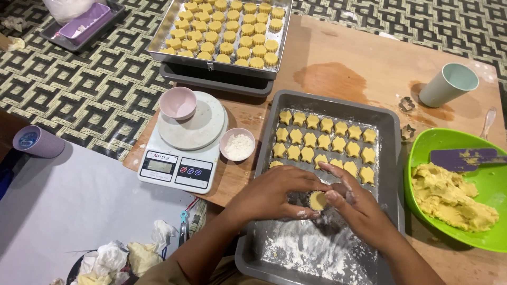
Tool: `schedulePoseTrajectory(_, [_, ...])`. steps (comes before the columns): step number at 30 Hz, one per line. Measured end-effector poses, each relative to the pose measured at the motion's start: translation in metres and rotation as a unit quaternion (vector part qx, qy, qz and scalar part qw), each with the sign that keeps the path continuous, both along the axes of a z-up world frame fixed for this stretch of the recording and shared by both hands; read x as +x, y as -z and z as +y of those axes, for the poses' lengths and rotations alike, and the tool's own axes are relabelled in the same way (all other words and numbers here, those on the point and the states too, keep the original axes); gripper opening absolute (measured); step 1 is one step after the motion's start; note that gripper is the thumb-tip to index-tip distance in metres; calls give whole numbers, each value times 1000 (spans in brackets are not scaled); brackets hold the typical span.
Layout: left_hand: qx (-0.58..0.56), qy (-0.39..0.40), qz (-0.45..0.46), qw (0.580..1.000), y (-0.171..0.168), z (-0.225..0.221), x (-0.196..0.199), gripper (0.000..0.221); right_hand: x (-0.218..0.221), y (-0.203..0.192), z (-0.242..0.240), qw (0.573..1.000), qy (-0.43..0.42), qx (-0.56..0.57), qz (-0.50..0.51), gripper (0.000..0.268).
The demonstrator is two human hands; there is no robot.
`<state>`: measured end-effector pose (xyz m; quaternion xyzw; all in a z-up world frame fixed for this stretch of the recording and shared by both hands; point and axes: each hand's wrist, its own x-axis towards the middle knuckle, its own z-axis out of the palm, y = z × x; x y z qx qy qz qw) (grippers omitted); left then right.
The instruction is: The person is manually shaping cookie dough into small rounds and using a mold to create fish-shaped cookies, then arranging them on a baking tray.
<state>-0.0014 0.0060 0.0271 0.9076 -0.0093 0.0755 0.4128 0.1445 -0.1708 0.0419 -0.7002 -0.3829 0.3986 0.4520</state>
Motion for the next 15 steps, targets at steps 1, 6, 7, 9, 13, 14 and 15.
schedulePoseTrajectory(1, [-4, -3, 5, 1000, -4, 0, -1, 63, 1, -2, 1, 1000, 21, -14, -17, 65])
schedulePoseTrajectory(6, [-9, -1, 28, 1000, -7, 0, 0, 63, 13, -1, -4, 997, 67, -26, 15, 58])
schedulePoseTrajectory(7, [-12, -1, 34, 999, -8, 0, 0, 62, 15, -1, -5, 997, 77, -21, 20, 58])
schedulePoseTrajectory(9, [-14, -4, 42, 999, -10, 0, -1, 61, 16, 1, -7, 996, 83, -17, 27, 58])
schedulePoseTrajectory(13, [-16, -6, 49, 999, -14, -1, -3, 58, 15, -4, -6, 993, 101, -48, 45, 54])
schedulePoseTrajectory(14, [-8, -4, 43, 999, -15, 0, -1, 58, 14, -7, -5, 991, 110, -62, 47, 54])
schedulePoseTrajectory(15, [-7, -2, 42, 999, -15, -2, -2, 58, 15, -6, -5, 991, 111, -60, 46, 54])
